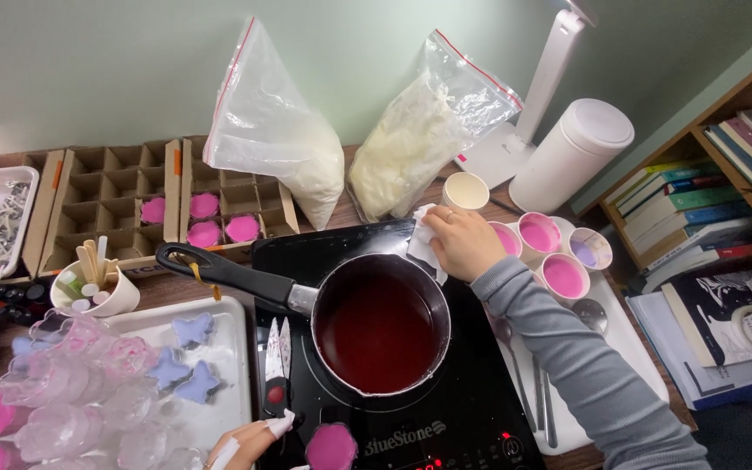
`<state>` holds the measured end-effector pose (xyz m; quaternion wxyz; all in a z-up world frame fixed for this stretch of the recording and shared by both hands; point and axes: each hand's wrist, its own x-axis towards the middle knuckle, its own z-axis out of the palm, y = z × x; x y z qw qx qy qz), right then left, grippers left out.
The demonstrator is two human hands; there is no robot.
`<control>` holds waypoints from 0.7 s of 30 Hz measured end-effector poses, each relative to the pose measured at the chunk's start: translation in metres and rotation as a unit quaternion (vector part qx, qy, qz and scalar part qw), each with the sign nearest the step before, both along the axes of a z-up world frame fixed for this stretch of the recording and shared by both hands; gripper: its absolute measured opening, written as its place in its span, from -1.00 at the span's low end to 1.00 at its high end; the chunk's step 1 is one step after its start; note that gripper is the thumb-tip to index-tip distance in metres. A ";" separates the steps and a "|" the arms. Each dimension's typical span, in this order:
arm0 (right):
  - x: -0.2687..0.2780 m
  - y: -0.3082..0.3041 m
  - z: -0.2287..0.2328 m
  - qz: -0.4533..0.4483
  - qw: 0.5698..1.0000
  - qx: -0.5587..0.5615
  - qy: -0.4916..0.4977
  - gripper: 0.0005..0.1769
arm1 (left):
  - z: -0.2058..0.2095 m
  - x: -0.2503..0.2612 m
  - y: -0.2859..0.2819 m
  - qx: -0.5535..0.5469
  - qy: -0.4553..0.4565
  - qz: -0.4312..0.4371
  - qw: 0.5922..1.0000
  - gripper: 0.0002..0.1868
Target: The person wipes a pink candle and the hot plate with a paper towel, then uses scissors to trim excess wax off the tops of flower-shaped candles one at a time, letting the trimmed wax fall into a pot of melted red wax on an induction cooker. They tear sheets from a paper towel roll and continue trimming several candles.
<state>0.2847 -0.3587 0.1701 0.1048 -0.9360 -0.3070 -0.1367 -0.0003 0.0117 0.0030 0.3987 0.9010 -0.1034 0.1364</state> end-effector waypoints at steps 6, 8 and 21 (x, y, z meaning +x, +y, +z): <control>-0.002 -0.004 0.003 -0.025 0.998 -0.058 0.008 -0.68 | -0.023 0.001 0.017 -0.004 -0.011 -0.024 1.000 -0.53; -0.006 -0.003 0.006 -0.017 0.999 -0.046 0.010 -0.65 | -0.035 0.006 0.023 -0.015 -0.012 -0.066 0.998 -0.53; -0.014 0.002 0.016 -0.036 0.995 -0.053 0.073 -0.64 | -0.083 0.028 0.023 0.001 -0.004 -0.175 0.985 -0.54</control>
